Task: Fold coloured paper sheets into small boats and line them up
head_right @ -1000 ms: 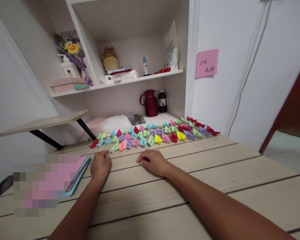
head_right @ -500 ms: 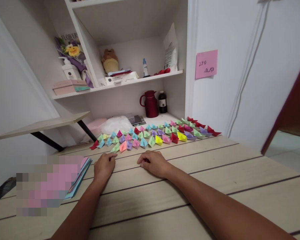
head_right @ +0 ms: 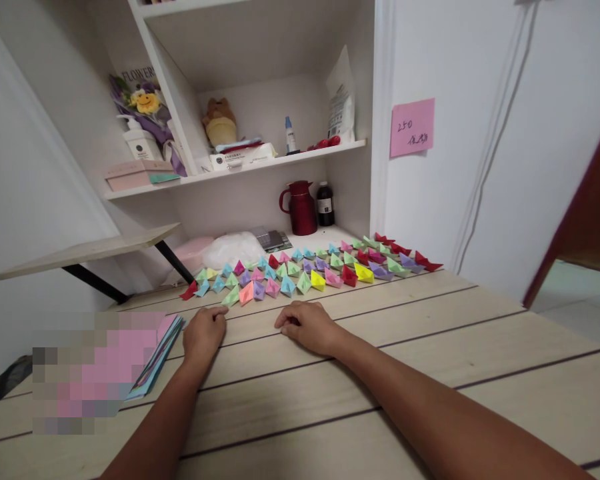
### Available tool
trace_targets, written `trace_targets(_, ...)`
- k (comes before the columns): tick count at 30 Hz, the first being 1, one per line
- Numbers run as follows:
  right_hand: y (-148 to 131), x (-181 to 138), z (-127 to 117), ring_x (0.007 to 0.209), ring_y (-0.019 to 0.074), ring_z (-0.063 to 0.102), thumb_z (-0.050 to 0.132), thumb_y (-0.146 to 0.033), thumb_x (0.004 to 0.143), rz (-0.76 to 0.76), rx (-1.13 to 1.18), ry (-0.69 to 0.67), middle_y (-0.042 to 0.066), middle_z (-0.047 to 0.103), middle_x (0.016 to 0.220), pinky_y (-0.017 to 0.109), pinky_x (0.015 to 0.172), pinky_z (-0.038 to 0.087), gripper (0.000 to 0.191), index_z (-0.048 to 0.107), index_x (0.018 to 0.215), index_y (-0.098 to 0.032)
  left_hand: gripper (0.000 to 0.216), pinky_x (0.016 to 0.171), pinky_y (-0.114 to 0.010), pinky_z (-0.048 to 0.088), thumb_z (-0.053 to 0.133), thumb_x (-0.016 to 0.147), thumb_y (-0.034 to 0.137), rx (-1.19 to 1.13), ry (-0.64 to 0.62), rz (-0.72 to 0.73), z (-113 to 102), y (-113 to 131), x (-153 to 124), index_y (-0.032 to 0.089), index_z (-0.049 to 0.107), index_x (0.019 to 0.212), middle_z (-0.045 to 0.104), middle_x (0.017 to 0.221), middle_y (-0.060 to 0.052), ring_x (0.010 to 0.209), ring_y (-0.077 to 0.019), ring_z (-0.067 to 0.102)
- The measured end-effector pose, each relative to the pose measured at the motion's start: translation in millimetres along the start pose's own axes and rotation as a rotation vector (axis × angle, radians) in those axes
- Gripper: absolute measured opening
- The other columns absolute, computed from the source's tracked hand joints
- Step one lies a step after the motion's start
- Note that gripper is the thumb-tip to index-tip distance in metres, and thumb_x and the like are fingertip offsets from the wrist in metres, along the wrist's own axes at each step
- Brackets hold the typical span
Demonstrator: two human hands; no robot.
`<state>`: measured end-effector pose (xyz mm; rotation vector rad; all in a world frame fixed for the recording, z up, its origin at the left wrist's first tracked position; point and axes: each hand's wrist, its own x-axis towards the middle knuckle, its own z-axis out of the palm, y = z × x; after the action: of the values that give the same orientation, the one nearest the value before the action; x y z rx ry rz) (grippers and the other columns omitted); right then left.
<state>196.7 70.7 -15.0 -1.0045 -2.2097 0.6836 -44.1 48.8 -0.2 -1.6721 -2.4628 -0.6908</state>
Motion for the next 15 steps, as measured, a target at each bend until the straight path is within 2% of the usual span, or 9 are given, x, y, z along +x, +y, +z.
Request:
trace_targets(5, -0.3, 0.1, 0.1, 0.078, 0.0157, 0.06, 0.061, -0.02, 0.08, 0.015, -0.005, -0.012, 0.003, 0.067, 0.087, 0.027, 0.076, 0.043, 0.016, 0.072, 0.092, -0.022, 0.034, 0.085, -0.031, 0.044, 0.045, 0.083, 0.019, -0.037, -0.007, 0.046, 1.0, -1.0, 1.6, 0.031, 0.074, 0.095, 0.071, 0.109, -0.002, 0.099, -0.0213, 0.065)
trace_targets(10, -0.3, 0.1, 0.5, 0.079, 0.0161, 0.06, 0.061, -0.02, 0.08, 0.02, 0.007, -0.017, 0.003, 0.067, 0.087, 0.028, 0.076, 0.043, 0.016, 0.072, 0.092, -0.021, 0.035, 0.076, -0.033, 0.047, 0.041, 0.085, 0.02, -0.032, 0.025, -0.052, -0.1, -3.8, 4.1, 0.023, 0.075, 0.095, 0.072, 0.107, -0.009, 0.096, -0.0258, 0.066)
trace_targets(15, -0.3, -0.1, 0.5, 0.078, 0.0159, 0.06, 0.061, -0.019, 0.08, 0.016, 0.01, -0.013, 0.003, 0.067, 0.087, 0.028, 0.076, 0.043, 0.016, 0.072, 0.092, -0.022, 0.038, 0.086, -0.033, 0.045, 0.043, 0.083, 0.015, -0.02, 0.003, -0.009, 1.3, -3.3, 3.4, 0.025, 0.073, 0.103, 0.07, 0.113, -0.006, 0.101, -0.0241, 0.065)
